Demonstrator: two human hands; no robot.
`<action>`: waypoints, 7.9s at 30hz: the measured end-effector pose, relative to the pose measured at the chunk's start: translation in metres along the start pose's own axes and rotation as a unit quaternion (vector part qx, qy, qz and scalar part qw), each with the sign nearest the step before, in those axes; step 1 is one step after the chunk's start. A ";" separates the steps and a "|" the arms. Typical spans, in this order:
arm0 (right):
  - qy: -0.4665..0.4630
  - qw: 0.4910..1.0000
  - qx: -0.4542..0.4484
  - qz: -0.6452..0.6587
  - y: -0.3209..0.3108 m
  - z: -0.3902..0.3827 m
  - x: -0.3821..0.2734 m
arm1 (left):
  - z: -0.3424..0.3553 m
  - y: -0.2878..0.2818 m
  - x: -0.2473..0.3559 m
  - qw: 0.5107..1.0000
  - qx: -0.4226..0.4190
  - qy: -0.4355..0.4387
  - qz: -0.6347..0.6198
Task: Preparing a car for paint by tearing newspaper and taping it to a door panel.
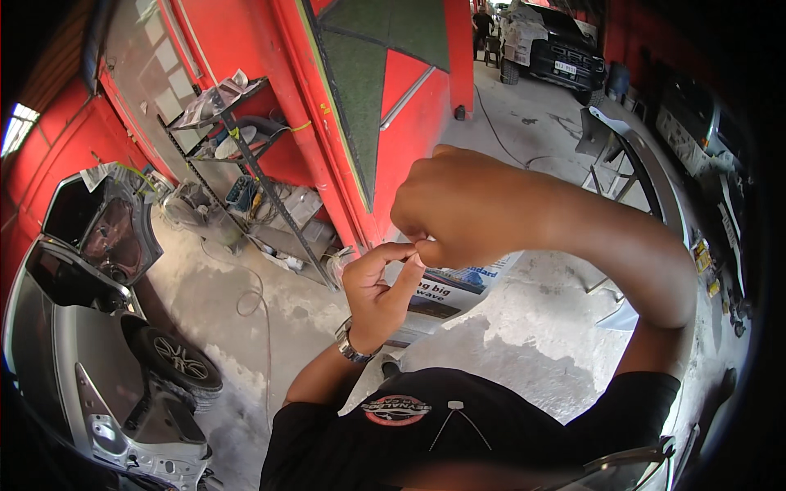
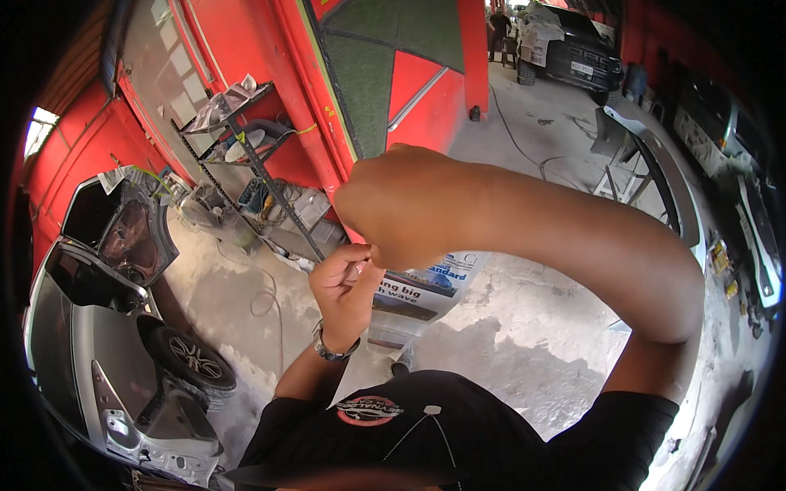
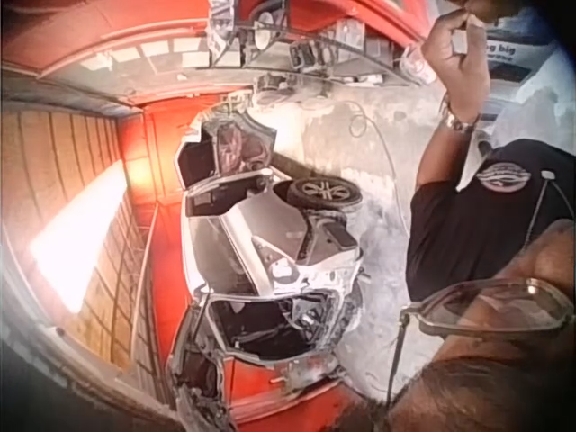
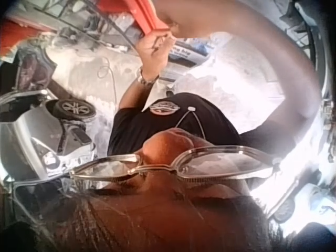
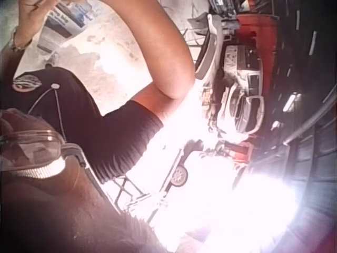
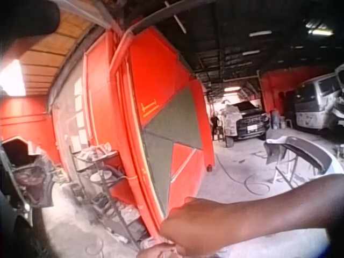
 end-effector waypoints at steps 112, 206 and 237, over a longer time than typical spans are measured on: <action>-0.184 0.942 0.276 -0.046 -0.100 -0.022 0.030 | -0.008 -0.024 -0.028 0.990 -0.115 -0.084 0.013; -0.011 0.974 0.225 -0.019 -0.082 -0.017 0.057 | -0.006 -0.020 -0.017 0.985 -0.049 0.052 0.160; 0.030 0.954 0.286 -0.083 -0.123 -0.010 0.100 | -0.025 -0.015 -0.049 0.968 -0.029 0.060 0.241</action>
Point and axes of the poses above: each hand's wrist, its own z-axis towards the middle knuckle, its own y-axis out of the palm, x = y × z, the point moved 5 cm from there along z, towards the middle knuckle, and after that the axes turned 6 degrees about y, right-handed, at the moved point
